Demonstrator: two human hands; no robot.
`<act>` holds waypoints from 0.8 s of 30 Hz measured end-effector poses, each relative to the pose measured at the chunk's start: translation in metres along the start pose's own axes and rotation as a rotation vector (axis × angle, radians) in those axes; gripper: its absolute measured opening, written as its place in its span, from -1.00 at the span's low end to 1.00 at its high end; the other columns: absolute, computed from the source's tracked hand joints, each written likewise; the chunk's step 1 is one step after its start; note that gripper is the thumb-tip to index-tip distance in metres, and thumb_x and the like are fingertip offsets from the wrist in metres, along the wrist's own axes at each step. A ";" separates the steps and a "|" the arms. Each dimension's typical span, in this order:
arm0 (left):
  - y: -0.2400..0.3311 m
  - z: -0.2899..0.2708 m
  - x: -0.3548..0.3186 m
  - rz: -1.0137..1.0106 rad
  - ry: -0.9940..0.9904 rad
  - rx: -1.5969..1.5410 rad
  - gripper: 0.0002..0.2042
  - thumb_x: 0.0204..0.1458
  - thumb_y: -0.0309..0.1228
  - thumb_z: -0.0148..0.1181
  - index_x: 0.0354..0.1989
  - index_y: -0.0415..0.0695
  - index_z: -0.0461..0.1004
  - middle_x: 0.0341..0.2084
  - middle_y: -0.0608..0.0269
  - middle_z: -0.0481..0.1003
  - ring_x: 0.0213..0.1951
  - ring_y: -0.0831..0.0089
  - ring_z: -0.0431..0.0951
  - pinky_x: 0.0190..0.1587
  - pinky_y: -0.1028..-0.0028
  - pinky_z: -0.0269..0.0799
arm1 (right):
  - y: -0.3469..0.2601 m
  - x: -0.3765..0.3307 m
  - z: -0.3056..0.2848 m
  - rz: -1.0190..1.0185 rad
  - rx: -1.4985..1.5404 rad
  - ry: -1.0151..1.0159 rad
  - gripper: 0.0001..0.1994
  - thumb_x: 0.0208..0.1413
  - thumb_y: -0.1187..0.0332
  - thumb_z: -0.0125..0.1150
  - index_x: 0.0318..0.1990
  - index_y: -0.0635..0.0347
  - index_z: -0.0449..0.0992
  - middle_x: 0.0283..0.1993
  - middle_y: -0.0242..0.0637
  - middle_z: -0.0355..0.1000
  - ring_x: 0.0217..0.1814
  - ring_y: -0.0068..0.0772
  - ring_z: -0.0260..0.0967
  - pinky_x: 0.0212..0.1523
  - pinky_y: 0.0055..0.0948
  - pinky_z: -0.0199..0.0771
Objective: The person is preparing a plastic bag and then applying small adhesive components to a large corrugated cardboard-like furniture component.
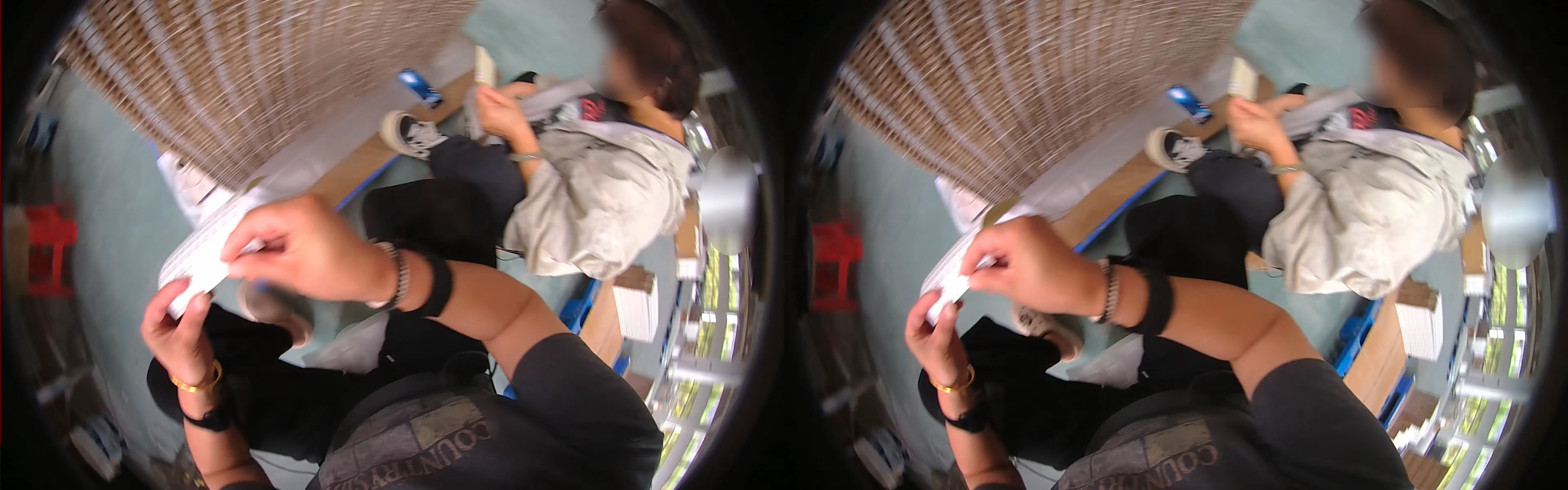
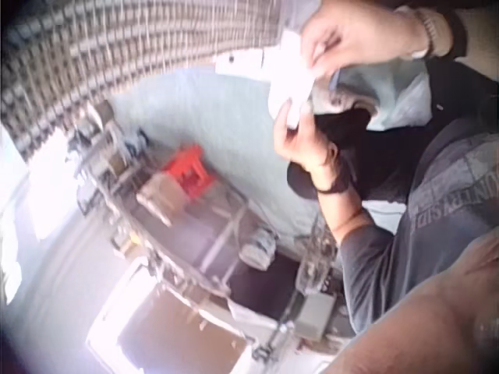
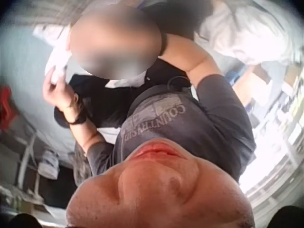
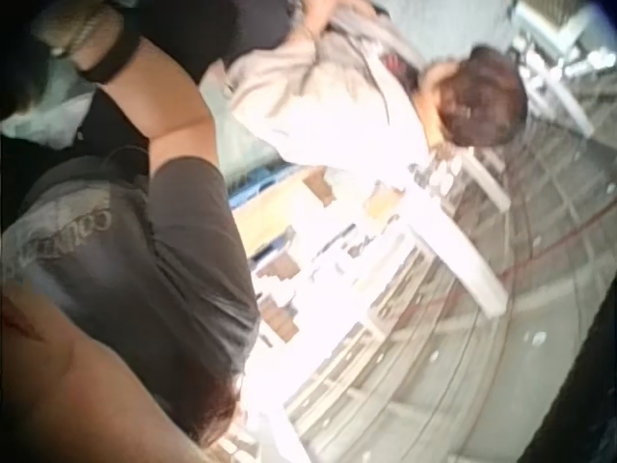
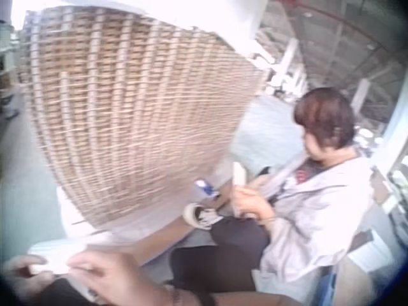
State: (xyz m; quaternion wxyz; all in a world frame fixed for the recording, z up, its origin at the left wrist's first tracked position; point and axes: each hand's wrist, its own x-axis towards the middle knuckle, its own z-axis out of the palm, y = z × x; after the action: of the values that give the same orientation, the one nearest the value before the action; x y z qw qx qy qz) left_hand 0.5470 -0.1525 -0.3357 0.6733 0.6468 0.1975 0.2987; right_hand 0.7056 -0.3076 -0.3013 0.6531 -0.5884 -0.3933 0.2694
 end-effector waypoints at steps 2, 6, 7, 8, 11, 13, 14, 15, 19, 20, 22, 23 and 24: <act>-0.004 0.002 0.005 -0.027 -0.022 -0.043 -0.73 -0.15 -0.61 0.28 -0.22 -0.29 0.45 -0.28 0.06 0.48 -0.25 0.38 0.51 -0.17 0.45 0.46 | 0.001 -0.001 0.000 0.053 -0.012 0.028 -0.89 -0.09 0.53 0.26 -0.35 0.31 0.53 -0.43 -0.37 0.48 -0.40 -0.69 0.37 -0.38 -0.66 0.41; -0.009 0.001 0.008 -0.022 -0.019 -0.063 -0.73 -0.14 -0.63 0.25 -0.20 -0.31 0.44 -0.27 0.05 0.48 -0.25 0.37 0.50 -0.15 0.44 0.46 | -0.002 -0.005 0.002 -0.031 -0.118 0.096 -0.83 -0.10 0.51 0.28 -0.29 0.27 0.54 -0.43 -0.32 0.49 -0.42 -0.70 0.37 -0.40 -0.64 0.41; -0.005 -0.004 0.005 -0.003 0.004 -0.029 -0.72 -0.14 -0.64 0.25 -0.20 -0.32 0.43 -0.27 0.05 0.48 -0.24 0.37 0.50 -0.14 0.43 0.46 | 0.000 -0.004 0.006 -0.080 -0.131 0.106 -0.82 -0.09 0.49 0.28 -0.27 0.26 0.54 -0.42 -0.31 0.49 -0.42 -0.69 0.38 -0.40 -0.63 0.41; -0.001 -0.007 0.004 -0.009 0.023 0.052 -0.71 -0.15 -0.66 0.24 -0.18 -0.33 0.43 -0.27 0.04 0.48 -0.23 0.36 0.50 -0.13 0.42 0.44 | 0.002 -0.003 0.007 -0.129 -0.136 0.116 -0.81 -0.09 0.48 0.28 -0.25 0.25 0.54 -0.42 -0.30 0.50 -0.43 -0.68 0.38 -0.40 -0.63 0.41; -0.001 0.008 0.008 -0.019 0.085 0.083 -0.71 -0.19 -0.66 0.29 -0.22 -0.33 0.47 -0.27 0.09 0.50 -0.24 0.41 0.48 -0.14 0.47 0.42 | -0.002 -0.008 0.002 -0.093 -0.229 0.132 -0.78 -0.07 0.49 0.28 -0.21 0.31 0.53 -0.34 -0.24 0.53 -0.35 -0.64 0.45 -0.32 -0.63 0.45; 0.001 0.021 0.015 -0.026 0.060 0.035 -0.74 -0.23 -0.66 0.33 -0.28 -0.32 0.51 -0.32 0.16 0.53 -0.29 0.52 0.48 -0.19 0.56 0.40 | -0.002 -0.006 -0.003 -0.165 -0.404 0.163 -0.78 -0.10 0.54 0.28 -0.22 0.32 0.54 -0.30 -0.21 0.53 -0.30 -0.60 0.47 -0.29 -0.64 0.47; 0.001 0.021 0.016 -0.036 0.044 0.033 -0.75 -0.22 -0.64 0.34 -0.29 -0.31 0.52 -0.34 0.19 0.53 -0.30 0.55 0.48 -0.20 0.58 0.41 | -0.003 -0.006 -0.003 -0.169 -0.455 0.170 -0.78 -0.10 0.54 0.29 -0.23 0.31 0.54 -0.31 -0.22 0.53 -0.33 -0.60 0.47 -0.32 -0.63 0.47; 0.003 0.022 0.015 -0.046 0.040 0.024 -0.75 -0.22 -0.63 0.34 -0.30 -0.30 0.53 -0.35 0.19 0.53 -0.31 0.56 0.48 -0.20 0.58 0.41 | 0.001 -0.005 -0.003 -0.244 -0.481 0.187 -0.81 -0.11 0.51 0.28 -0.27 0.29 0.54 -0.38 -0.19 0.51 -0.43 -0.46 0.46 -0.42 -0.58 0.44; 0.004 0.012 0.013 -0.014 0.017 0.104 -0.76 -0.18 -0.73 0.24 -0.27 -0.32 0.49 -0.33 0.02 0.52 -0.32 0.33 0.55 -0.20 0.44 0.51 | 0.001 0.001 0.003 -0.310 -0.519 0.156 -0.85 -0.12 0.49 0.28 -0.33 0.24 0.52 -0.48 -0.18 0.47 -0.52 -0.31 0.43 -0.52 -0.48 0.39; 0.004 0.011 0.012 -0.015 0.021 0.101 -0.76 -0.18 -0.73 0.24 -0.27 -0.32 0.49 -0.33 0.02 0.52 -0.32 0.33 0.55 -0.20 0.44 0.51 | 0.001 0.000 0.003 -0.310 -0.522 0.151 -0.85 -0.12 0.49 0.28 -0.33 0.24 0.52 -0.48 -0.18 0.47 -0.52 -0.31 0.43 -0.52 -0.48 0.39; 0.005 0.009 0.011 0.006 -0.015 0.093 -0.77 -0.19 -0.72 0.24 -0.28 -0.32 0.49 -0.34 0.05 0.52 -0.32 0.35 0.55 -0.20 0.45 0.50 | 0.001 -0.001 0.001 -0.265 -0.580 0.109 -0.82 -0.16 0.47 0.30 -0.33 0.19 0.53 -0.41 -0.22 0.45 -0.44 -0.31 0.42 -0.47 -0.45 0.38; 0.005 0.009 0.011 0.006 -0.015 0.090 -0.77 -0.19 -0.72 0.24 -0.28 -0.32 0.49 -0.34 0.05 0.52 -0.32 0.35 0.55 -0.20 0.45 0.50 | -0.004 -0.002 0.000 -0.265 -0.584 0.108 -0.82 -0.16 0.47 0.30 -0.33 0.19 0.53 -0.41 -0.22 0.45 -0.44 -0.31 0.42 -0.47 -0.45 0.38; 0.006 0.009 0.011 -0.011 -0.028 0.084 -0.77 -0.19 -0.72 0.25 -0.29 -0.31 0.50 -0.34 0.07 0.52 -0.32 0.38 0.55 -0.21 0.48 0.50 | -0.012 -0.002 -0.002 -0.219 -0.705 0.082 -0.81 -0.19 0.45 0.31 -0.33 0.17 0.54 -0.35 -0.24 0.43 -0.38 -0.30 0.40 -0.41 -0.43 0.39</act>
State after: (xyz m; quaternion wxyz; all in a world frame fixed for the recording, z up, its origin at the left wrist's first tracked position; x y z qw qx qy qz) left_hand 0.5604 -0.1526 -0.3279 0.6500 0.6776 0.2040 0.2771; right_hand 0.7047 -0.3123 -0.2898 0.4505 -0.7421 -0.4959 0.0222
